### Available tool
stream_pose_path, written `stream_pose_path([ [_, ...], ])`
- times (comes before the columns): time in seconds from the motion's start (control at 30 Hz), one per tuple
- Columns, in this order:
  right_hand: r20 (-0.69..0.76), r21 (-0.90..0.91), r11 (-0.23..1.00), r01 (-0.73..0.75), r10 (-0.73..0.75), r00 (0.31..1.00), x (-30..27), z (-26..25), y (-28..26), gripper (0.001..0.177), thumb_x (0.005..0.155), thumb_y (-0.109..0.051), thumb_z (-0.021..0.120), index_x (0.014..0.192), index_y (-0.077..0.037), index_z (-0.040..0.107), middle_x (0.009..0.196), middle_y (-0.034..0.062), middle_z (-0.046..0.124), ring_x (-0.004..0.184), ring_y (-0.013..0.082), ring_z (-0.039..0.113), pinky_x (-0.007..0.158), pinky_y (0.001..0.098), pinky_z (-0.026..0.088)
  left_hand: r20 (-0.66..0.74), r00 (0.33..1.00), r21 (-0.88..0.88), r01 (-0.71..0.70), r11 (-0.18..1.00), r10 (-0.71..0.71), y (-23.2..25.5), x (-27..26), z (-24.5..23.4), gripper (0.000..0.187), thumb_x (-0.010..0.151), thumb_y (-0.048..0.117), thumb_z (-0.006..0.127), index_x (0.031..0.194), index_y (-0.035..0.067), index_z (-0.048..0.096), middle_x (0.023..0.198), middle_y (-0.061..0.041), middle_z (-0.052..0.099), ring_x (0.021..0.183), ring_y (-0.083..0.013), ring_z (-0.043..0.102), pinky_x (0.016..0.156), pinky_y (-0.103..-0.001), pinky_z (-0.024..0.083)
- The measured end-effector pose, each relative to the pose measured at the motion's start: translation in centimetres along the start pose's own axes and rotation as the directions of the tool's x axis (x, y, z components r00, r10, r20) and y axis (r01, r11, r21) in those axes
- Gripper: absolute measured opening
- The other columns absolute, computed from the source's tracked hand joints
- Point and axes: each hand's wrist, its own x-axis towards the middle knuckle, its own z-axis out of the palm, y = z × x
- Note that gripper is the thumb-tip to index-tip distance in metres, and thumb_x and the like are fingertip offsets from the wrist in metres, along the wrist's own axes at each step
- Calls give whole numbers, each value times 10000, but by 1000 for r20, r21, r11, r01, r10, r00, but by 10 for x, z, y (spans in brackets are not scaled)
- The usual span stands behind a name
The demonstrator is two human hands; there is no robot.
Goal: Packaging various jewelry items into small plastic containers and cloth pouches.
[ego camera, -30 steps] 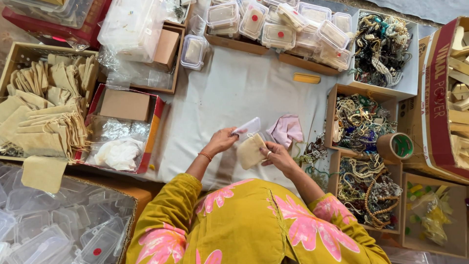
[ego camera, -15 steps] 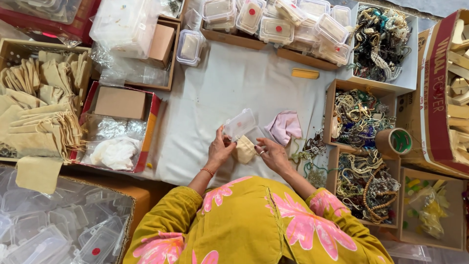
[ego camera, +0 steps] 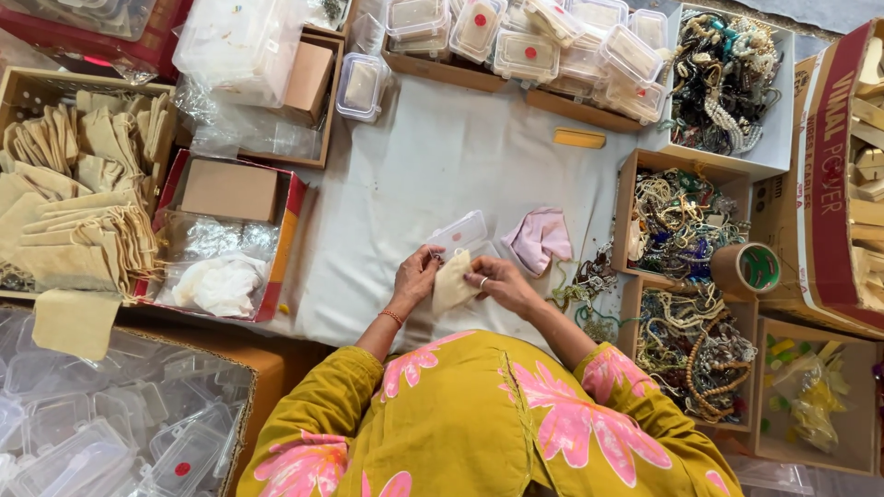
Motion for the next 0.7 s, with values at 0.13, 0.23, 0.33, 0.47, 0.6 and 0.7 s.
stream_pose_path([
  [0.13,-203,-186,981,-56,18,979,3,-21,18,184,996,-202,669,1078,-37,682,884,-2,706,804,96,657,725,262,570,-11,999,92,42,995,-41,9,-1,-2,224,998,224,596,1188,206,714,870,-30,754,771,-150,687,716,-321,540],
  [0.23,-389,-412,886,-214,41,920,-6,-19,10,216,954,-251,697,1090,-83,697,851,18,741,767,113,685,725,283,560,-8,1000,102,12,995,-11,12,-4,-3,238,978,226,598,1192,208,702,873,0,746,757,-137,683,709,-317,539],
  [0.33,-459,-521,805,-283,15,888,-11,-15,8,237,926,-288,724,1088,-116,713,810,40,738,731,144,687,711,317,542,-8,1000,127,30,991,-29,17,-7,-4,238,959,240,643,1186,201,701,810,-23,714,717,-162,659,689,-329,535],
  [0.47,-449,-583,796,-162,-150,881,-8,-13,0,225,926,-288,705,1075,-120,704,842,31,754,736,160,707,694,331,545,-15,1000,117,-7,993,9,12,-8,-4,237,951,234,649,1181,205,696,775,-17,699,696,-170,656,669,-341,522],
  [0.6,-482,-609,776,-166,-195,854,-3,-13,-4,194,931,-283,695,1056,-134,706,865,28,768,758,184,727,701,351,544,-16,1000,180,-7,984,10,16,-9,-3,231,966,237,641,1192,224,687,792,-21,711,707,-187,668,668,-357,520],
  [0.7,-524,-616,763,-197,-210,825,0,-15,9,190,923,-290,696,1047,-146,707,875,38,770,789,214,733,713,380,546,-22,1000,159,-11,987,15,15,-9,-2,226,960,232,636,1181,234,683,824,-9,738,740,-185,696,675,-363,526],
])
